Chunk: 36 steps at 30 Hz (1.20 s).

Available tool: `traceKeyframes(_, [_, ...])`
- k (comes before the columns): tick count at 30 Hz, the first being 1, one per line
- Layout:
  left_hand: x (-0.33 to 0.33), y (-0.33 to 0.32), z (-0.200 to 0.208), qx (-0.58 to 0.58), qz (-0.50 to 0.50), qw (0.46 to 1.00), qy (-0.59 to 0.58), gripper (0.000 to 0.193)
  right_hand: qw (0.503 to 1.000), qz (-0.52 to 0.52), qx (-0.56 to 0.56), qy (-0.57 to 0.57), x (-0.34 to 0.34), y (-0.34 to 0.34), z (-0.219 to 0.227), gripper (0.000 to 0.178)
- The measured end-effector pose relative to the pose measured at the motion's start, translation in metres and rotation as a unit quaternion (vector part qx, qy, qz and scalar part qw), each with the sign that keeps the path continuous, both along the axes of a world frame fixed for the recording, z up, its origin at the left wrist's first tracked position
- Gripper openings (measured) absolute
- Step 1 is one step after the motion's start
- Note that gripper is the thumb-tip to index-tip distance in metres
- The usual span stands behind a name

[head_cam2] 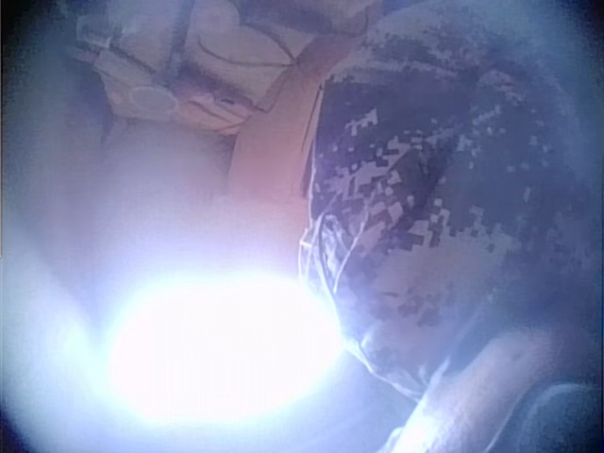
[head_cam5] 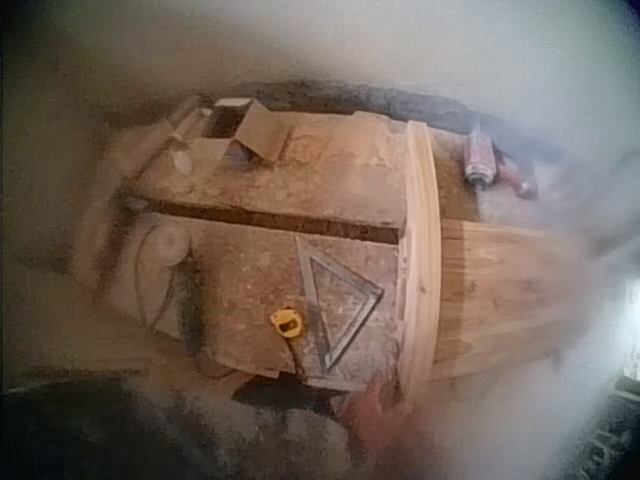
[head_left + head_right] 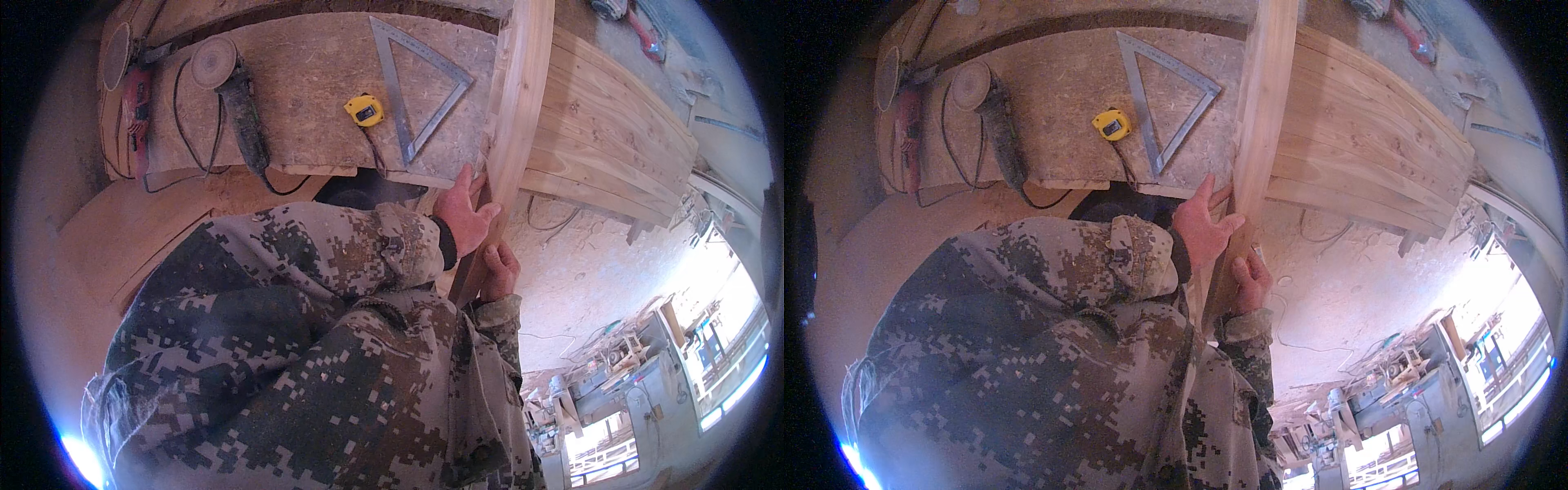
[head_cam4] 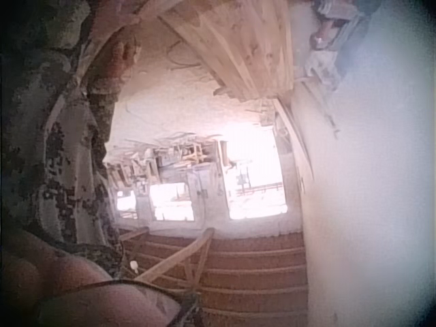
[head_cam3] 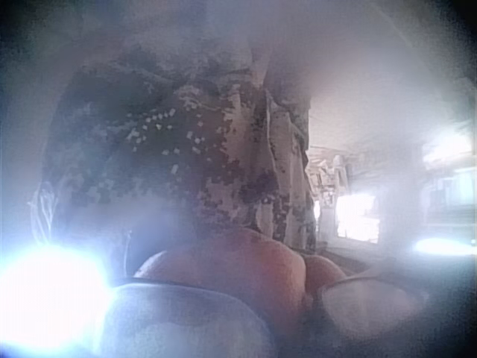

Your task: The person aligns and marks wooden planks on a workbench using a pencil and a try square. They repeatedly position the planks, draw lines, and adjust the layout to prepare for assembly.

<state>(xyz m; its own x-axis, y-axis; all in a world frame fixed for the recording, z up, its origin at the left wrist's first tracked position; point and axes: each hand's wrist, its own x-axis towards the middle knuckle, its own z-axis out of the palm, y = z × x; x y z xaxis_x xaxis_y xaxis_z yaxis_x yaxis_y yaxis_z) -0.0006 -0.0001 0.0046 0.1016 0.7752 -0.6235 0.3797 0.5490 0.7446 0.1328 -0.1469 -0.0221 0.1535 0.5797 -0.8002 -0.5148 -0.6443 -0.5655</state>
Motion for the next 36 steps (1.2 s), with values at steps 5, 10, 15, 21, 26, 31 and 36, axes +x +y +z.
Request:
traceKeyframes(5, [0.000, 0.001, 0.002, -0.008, 0.000, 1.000, 0.003, 0.090, 1.000, -0.011, 0.011, 0.006, -0.002, -0.001, 0.001, 0.050])
traceKeyframes(10, [-0.001, 0.002, 0.003, -0.027, 0.031, 0.998, -0.050, 0.091, 0.999, 0.030, -0.028, -0.021, 0.002, 0.000, 0.001, 0.051])
traceKeyframes(15, [-0.003, 0.010, 0.004, -0.007, -0.006, 1.000, -0.014, 0.093, 0.999, 0.002, -0.019, -0.035, 0.002, -0.002, 0.002, 0.041])
traceKeyframes(21, [0.010, 0.058, -0.010, 0.143, -0.009, 0.990, -0.021, 0.080, 0.996, 0.068, -0.013, -0.049, 0.005, -0.002, 0.001, 0.051])
traceKeyframes(26, [0.027, 0.111, -0.027, 0.224, 0.017, 0.970, -0.088, 0.078, 0.998, 0.037, 0.000, -0.050, -0.002, 0.007, 0.012, 0.052])
traceKeyframes(31, [0.039, 0.127, -0.032, 0.228, 0.050, 0.969, -0.085, 0.070, 0.999, 0.016, -0.009, -0.028, -0.006, 0.012, 0.018, 0.048])
traceKeyframes(36, [0.045, 0.129, -0.035, 0.260, 0.043, 0.964, -0.044, 0.065, 0.998, 0.045, 0.001, -0.042, -0.004, 0.007, 0.011, 0.053])
